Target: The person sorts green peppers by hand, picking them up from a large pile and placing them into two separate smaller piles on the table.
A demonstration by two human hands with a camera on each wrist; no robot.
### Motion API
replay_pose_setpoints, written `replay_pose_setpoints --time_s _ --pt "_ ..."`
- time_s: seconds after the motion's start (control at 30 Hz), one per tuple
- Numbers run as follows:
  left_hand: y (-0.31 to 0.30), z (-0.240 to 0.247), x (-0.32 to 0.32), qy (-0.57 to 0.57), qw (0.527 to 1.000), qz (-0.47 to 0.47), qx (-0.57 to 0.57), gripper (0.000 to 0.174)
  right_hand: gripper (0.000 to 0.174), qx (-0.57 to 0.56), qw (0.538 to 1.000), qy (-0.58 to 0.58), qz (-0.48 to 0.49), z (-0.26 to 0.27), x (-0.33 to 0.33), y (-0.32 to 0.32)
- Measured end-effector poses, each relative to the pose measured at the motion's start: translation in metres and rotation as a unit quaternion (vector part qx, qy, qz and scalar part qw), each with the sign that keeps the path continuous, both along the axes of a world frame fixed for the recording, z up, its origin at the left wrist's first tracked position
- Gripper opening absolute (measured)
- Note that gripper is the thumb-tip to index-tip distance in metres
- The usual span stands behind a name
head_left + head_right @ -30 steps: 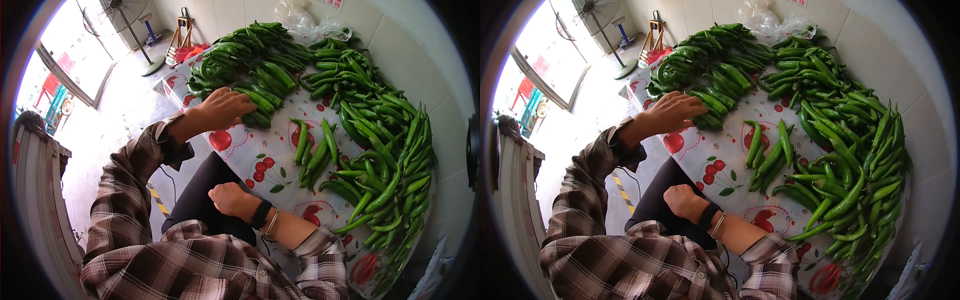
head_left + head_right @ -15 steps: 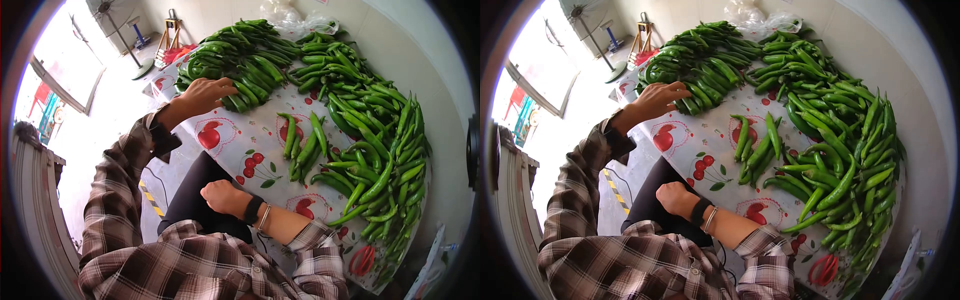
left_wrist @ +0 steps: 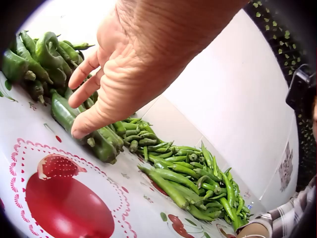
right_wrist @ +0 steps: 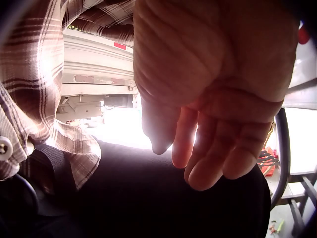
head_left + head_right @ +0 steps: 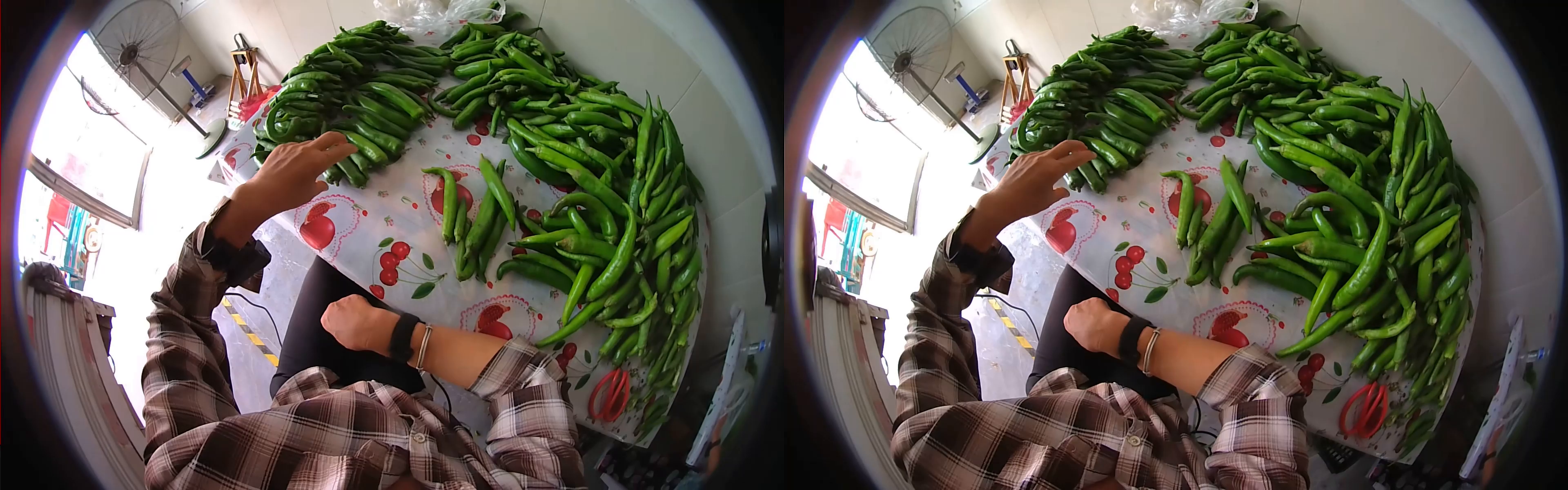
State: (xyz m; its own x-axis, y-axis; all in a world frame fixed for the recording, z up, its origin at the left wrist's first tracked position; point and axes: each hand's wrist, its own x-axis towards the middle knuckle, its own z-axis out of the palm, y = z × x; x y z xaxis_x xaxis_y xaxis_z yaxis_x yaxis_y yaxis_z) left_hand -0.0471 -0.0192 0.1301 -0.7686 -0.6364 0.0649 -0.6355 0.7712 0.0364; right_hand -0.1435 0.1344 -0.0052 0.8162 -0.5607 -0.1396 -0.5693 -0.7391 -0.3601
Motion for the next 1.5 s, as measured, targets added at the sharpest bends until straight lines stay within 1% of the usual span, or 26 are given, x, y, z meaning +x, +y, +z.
replay_pose_setpoints --time_s 0.07,0.13,0.17,0.23,0.27,0.33,0.37,0.43,0.5,0.57,0.6,0.7,0.8,0.9,0.97,1.0,1.03,1.1,1.13,1.17,1.23,1.27,1.33,1.37,1.43,1.5 --pt "0.007 0.007 -0.008 0.010 1.000 -0.013 0.003 0.054 0.010 -0.001 1.000 0.001 -0.004 0.002 0.000 0.000" --pt "0.015 0.013 -0.025 0.026 0.997 -0.019 0.063 0.052 0.009 -0.002 1.000 -0.002 0.005 0.002 -0.001 0.000" --pt "0.018 0.012 -0.035 0.025 0.997 -0.020 0.064 0.052 0.009 -0.002 1.000 -0.002 0.004 0.002 -0.001 0.000" --pt "0.024 0.010 -0.057 0.045 0.988 -0.076 0.129 0.049 0.010 -0.003 1.000 -0.018 -0.002 0.000 -0.001 0.000" --pt "0.027 0.007 -0.068 0.046 0.988 -0.077 0.130 0.049 0.010 -0.003 1.000 -0.017 -0.002 -0.001 -0.001 -0.001" --pt "0.030 -0.004 -0.088 0.055 0.977 -0.153 0.134 0.043 0.011 0.009 1.000 -0.021 -0.001 -0.002 -0.001 -0.001" --pt "0.030 -0.011 -0.096 0.056 0.977 -0.155 0.136 0.043 0.011 0.010 1.000 -0.021 -0.003 -0.002 -0.001 -0.001" --pt "0.026 -0.028 -0.109 0.067 0.968 -0.226 0.091 0.039 0.015 0.027 1.000 -0.003 0.008 -0.001 0.000 -0.002" --pt "0.025 -0.032 -0.116 0.084 0.961 -0.247 0.097 0.036 0.015 0.027 1.000 0.000 0.008 0.001 0.000 -0.002" --pt "0.024 -0.031 -0.117 0.047 0.967 -0.180 0.173 0.035 0.016 0.027 1.000 0.002 0.007 0.000 0.000 -0.001" --pt "0.023 -0.032 -0.116 0.044 0.966 -0.183 0.175 0.035 0.015 0.017 1.000 -0.003 0.010 -0.001 0.001 -0.001" --pt "0.022 -0.031 -0.109 0.063 0.971 -0.166 0.159 0.032 0.015 0.005 1.000 0.002 0.011 -0.001 0.003 0.000" --pt "0.018 -0.027 -0.100 0.028 0.973 -0.171 0.150 0.027 0.017 0.014 1.000 0.025 0.008 0.004 0.004 -0.002" --pt "0.011 -0.012 -0.094 0.056 0.969 -0.194 0.140 0.025 0.018 0.025 0.999 0.035 0.000 0.003 0.005 -0.002" --pt "0.006 -0.001 -0.096 0.111 0.974 -0.177 0.084 0.023 0.018 0.026 0.999 0.033 -0.003 0.001 0.006 -0.002" --pt "0.003 -0.001 -0.100 0.144 0.972 -0.183 0.034 0.025 0.019 0.027 0.999 0.038 0.000 0.000 0.007 -0.002" --pt "0.001 -0.003 -0.105 0.144 0.972 -0.184 0.034 0.025 0.019 0.027 0.999 0.043 0.005 -0.001 0.008 -0.002" --pt "0.000 -0.007 -0.118 0.191 0.966 -0.092 0.147 0.027 0.019 0.029 0.998 0.050 0.009 0.000 0.008 -0.003" --pt "0.001 -0.009 -0.126 0.191 0.963 -0.078 0.172 0.029 0.019 0.032 0.998 0.056 0.014 0.001 0.008 -0.003" --pt "0.001 -0.013 -0.136 0.191 0.963 -0.078 0.172 0.029 0.019 0.032 0.998 0.056 0.014 0.000 0.009 -0.003" --pt "-0.002 -0.027 -0.156 0.193 0.956 -0.041 0.218 0.035 0.018 0.038 0.999 0.029 0.007 -0.004 0.008 -0.003" --pt "-0.002 -0.030 -0.165 0.194 0.955 -0.042 0.220 0.035 0.018 0.039 0.999 0.030 0.005 -0.004 0.007 -0.003" --pt "-0.001 -0.037 -0.181 0.151 0.955 0.016 0.254 0.050 0.018 0.033 0.999 0.010 0.006 -0.003 0.006 -0.002" --pt "-0.002 -0.044 -0.186 0.151 0.955 0.016 0.255 0.050 0.018 0.035 0.999 0.010 0.006 -0.003 0.005 -0.002" --pt "-0.003 -0.056 -0.195 0.177 0.966 0.026 0.188 0.051 0.011 0.008 1.000 -0.010 0.006 -0.003 0.003 0.000" --pt "0.000 -0.052 -0.199 0.163 0.968 0.027 0.191 0.052 0.012 0.014 1.000 -0.006 0.008 0.001 0.002 -0.001"
